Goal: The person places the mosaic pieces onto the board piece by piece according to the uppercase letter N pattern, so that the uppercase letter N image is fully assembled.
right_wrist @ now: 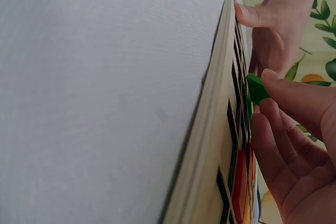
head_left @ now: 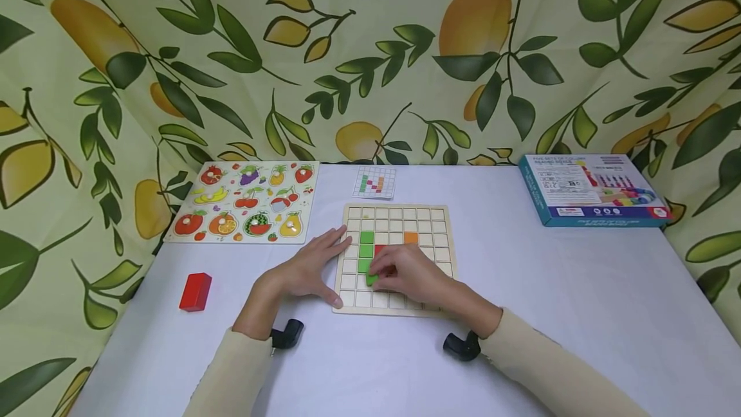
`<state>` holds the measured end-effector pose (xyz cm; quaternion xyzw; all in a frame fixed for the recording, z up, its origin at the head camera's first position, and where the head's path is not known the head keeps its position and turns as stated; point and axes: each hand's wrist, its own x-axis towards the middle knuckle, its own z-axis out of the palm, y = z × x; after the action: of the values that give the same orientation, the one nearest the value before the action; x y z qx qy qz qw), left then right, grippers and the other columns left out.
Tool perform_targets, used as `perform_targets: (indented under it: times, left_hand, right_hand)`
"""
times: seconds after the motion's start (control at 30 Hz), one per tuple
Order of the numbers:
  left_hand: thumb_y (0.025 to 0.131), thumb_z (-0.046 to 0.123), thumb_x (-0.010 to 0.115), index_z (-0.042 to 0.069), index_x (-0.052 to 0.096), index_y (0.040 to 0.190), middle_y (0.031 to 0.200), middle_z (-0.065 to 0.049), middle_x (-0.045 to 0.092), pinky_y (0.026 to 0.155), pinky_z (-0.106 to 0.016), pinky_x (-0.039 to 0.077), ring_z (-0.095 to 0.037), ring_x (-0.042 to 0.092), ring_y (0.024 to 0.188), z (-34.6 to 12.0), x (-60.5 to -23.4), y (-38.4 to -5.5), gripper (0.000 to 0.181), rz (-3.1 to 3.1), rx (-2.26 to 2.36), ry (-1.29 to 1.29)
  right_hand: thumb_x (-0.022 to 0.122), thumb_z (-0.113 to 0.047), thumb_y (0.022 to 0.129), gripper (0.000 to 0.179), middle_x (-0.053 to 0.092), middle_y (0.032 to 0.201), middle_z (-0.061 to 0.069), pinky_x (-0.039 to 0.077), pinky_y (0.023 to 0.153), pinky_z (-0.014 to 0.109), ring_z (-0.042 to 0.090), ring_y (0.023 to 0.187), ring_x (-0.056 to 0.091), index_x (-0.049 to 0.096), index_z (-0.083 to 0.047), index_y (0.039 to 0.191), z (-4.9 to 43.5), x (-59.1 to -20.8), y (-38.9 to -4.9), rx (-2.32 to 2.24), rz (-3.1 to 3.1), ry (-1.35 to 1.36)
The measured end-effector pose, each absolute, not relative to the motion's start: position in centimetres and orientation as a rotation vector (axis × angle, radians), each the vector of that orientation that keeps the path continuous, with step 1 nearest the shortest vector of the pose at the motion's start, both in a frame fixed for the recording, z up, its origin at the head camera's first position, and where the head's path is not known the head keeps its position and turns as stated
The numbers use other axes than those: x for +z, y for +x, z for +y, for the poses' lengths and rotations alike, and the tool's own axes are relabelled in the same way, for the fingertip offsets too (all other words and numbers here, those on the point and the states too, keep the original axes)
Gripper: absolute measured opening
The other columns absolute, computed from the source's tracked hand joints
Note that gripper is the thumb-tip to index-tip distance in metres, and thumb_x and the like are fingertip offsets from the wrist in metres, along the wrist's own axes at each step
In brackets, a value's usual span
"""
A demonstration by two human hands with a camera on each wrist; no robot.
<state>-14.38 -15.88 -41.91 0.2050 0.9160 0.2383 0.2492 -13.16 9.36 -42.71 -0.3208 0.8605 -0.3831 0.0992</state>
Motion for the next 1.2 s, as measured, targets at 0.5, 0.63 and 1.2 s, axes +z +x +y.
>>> perform_targets:
  times: [0.5, 0.63, 1.2]
  left_hand:
    - [0.065, 0.045, 0.094, 0.019, 0.029, 0.162, 0.176, 0.001, 0.008, 0.129, -0.062, 0.019, -0.031, 0.005, 0.163, -15.9, -42.0, -14.5, 0.12, 2.492, 0.648, 0.566]
    - [0.065, 0.045, 0.094, 0.02, 0.029, 0.162, 0.176, 0.001, 0.008, 0.128, -0.063, 0.019, -0.031, 0.005, 0.163, -15.9, -42.1, -14.5, 0.12, 2.497, 0.645, 0.562]
    - [0.065, 0.046, 0.094, 0.019, 0.029, 0.162, 0.176, 0.0, 0.008, 0.128, -0.063, 0.019, -0.031, 0.005, 0.163, -15.9, -42.0, -14.4, 0.12, 2.5, 0.647, 0.572]
  right_hand:
    - [0.085, -0.013, 0.082, 0.013, 0.076, 0.097, -0.002, 0.055, 0.072, 0.014, 0.0, 0.077, 0.064, 0.081, -0.011, 0.094, 8.2, -43.3, -12.9, -1.094, 2.57, -0.995]
    - [0.086, -0.014, 0.081, 0.013, 0.075, 0.095, -0.004, 0.054, 0.071, 0.014, 0.0, 0.076, 0.063, 0.081, -0.013, 0.093, 7.9, -43.5, -12.9, -1.053, 2.593, -1.007]
    - [0.086, -0.017, 0.082, 0.014, 0.071, 0.101, -0.002, 0.053, 0.075, 0.015, 0.003, 0.079, 0.064, 0.082, -0.012, 0.095, 7.8, -43.2, -12.6, -0.948, 2.613, -1.019]
